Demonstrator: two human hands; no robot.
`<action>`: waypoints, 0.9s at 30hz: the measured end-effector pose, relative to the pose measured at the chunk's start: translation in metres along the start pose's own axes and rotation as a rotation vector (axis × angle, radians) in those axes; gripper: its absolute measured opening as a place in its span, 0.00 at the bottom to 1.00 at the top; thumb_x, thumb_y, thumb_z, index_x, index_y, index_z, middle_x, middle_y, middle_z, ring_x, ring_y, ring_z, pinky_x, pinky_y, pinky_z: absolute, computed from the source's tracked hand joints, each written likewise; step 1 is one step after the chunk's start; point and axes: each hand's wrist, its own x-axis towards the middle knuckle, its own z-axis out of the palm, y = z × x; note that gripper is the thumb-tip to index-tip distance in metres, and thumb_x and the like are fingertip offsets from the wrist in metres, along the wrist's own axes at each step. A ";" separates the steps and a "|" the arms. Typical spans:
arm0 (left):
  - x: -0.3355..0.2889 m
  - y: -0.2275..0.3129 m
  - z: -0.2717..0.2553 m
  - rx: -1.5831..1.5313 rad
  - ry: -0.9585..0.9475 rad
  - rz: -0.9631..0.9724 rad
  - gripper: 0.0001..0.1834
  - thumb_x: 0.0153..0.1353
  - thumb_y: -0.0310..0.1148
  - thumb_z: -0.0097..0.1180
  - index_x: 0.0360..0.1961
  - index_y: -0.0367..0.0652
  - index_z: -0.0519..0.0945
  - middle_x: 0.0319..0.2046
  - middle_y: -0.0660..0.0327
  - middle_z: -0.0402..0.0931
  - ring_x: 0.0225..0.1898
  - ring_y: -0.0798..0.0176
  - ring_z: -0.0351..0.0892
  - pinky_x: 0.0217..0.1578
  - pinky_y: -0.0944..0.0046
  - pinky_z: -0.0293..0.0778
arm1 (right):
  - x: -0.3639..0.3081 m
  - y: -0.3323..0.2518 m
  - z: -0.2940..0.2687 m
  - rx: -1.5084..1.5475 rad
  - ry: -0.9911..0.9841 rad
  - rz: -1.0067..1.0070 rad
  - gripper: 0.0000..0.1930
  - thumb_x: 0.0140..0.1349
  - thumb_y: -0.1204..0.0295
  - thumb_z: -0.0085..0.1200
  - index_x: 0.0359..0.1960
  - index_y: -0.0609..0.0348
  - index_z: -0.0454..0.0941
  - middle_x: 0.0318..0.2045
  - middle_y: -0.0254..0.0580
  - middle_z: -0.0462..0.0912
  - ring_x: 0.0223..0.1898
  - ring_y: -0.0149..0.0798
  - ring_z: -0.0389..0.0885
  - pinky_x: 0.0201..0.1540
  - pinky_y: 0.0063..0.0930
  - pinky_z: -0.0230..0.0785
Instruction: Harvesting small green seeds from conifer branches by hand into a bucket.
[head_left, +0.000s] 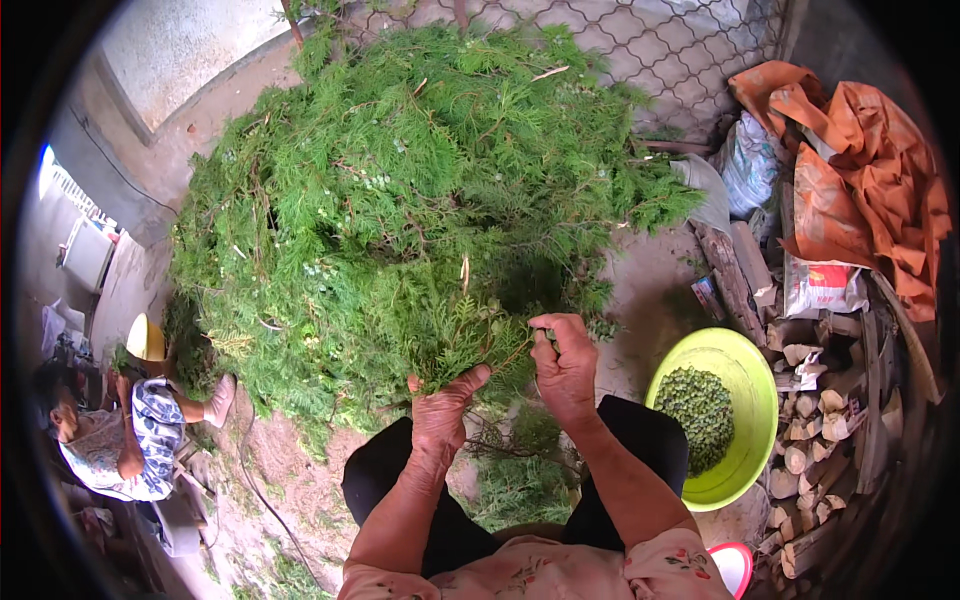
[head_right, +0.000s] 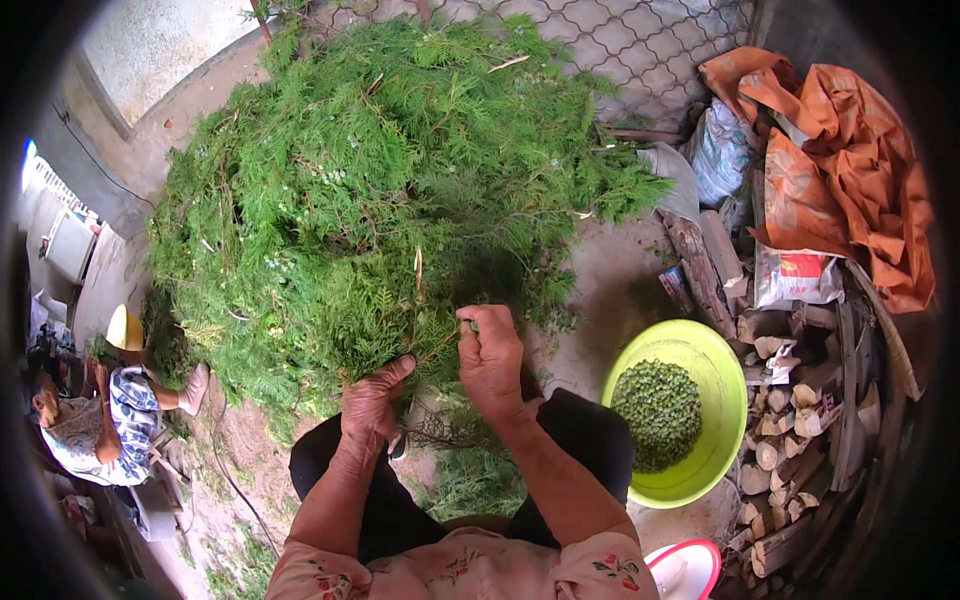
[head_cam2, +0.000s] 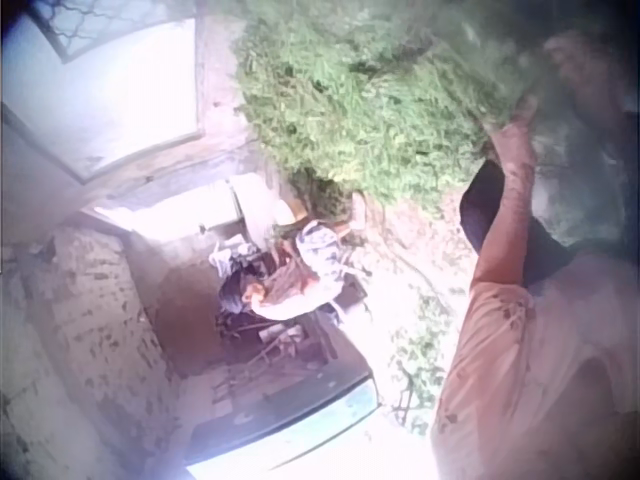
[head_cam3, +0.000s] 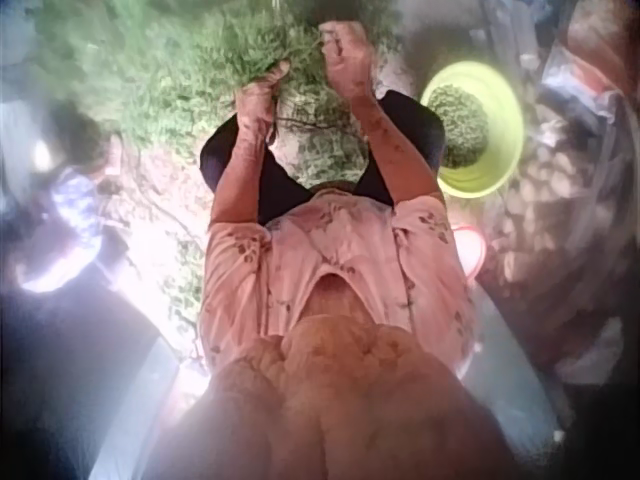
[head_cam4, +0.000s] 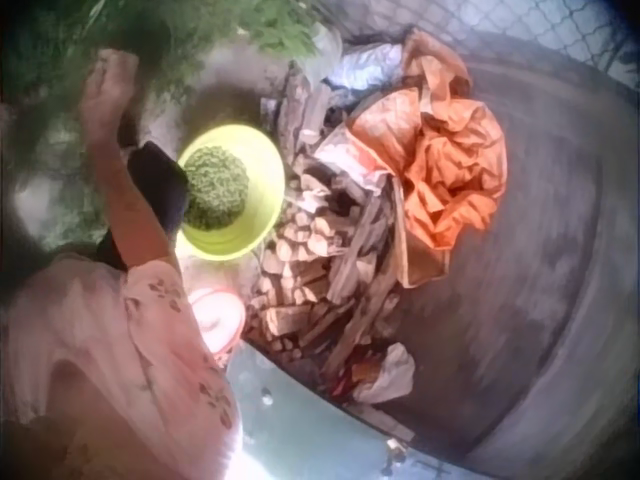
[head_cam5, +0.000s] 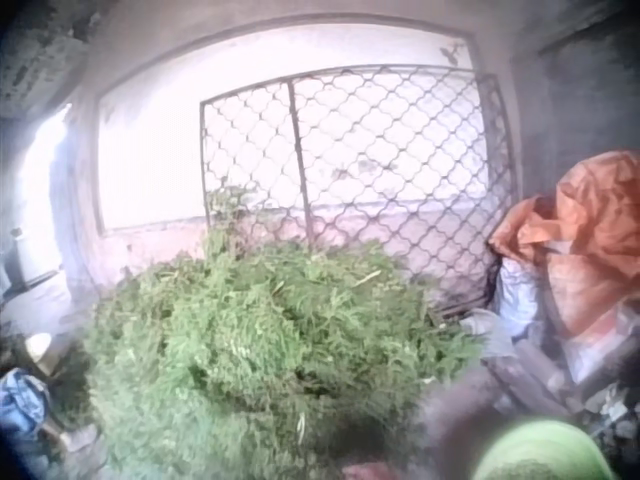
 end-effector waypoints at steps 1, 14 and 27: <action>-0.008 -0.002 -0.001 0.010 -0.009 0.006 0.16 0.44 0.23 0.63 0.37 0.45 0.77 0.31 0.68 0.75 0.29 0.70 0.70 0.29 0.72 0.63 | -0.006 -0.003 -0.001 -0.037 0.032 -0.035 0.06 0.57 0.82 0.43 0.35 0.63 0.72 0.32 0.38 0.70 0.25 0.25 0.70 0.27 0.19 0.65; -0.101 -0.011 -0.031 -0.084 -0.117 0.079 0.23 0.41 0.17 0.63 0.41 0.41 0.74 0.34 0.64 0.76 0.36 0.65 0.74 0.37 0.67 0.71 | -0.042 -0.041 -0.074 1.006 0.009 0.723 0.06 0.58 0.78 0.46 0.36 0.62 0.73 0.32 0.43 0.77 0.28 0.34 0.77 0.27 0.23 0.69; -0.150 -0.015 -0.037 -0.041 -0.199 -0.009 0.23 0.39 0.17 0.64 0.41 0.38 0.76 0.35 0.61 0.77 0.35 0.65 0.76 0.37 0.66 0.73 | -0.096 -0.088 -0.076 0.805 -0.388 0.713 0.11 0.57 0.70 0.54 0.38 0.62 0.75 0.23 0.30 0.72 0.16 0.21 0.64 0.15 0.14 0.51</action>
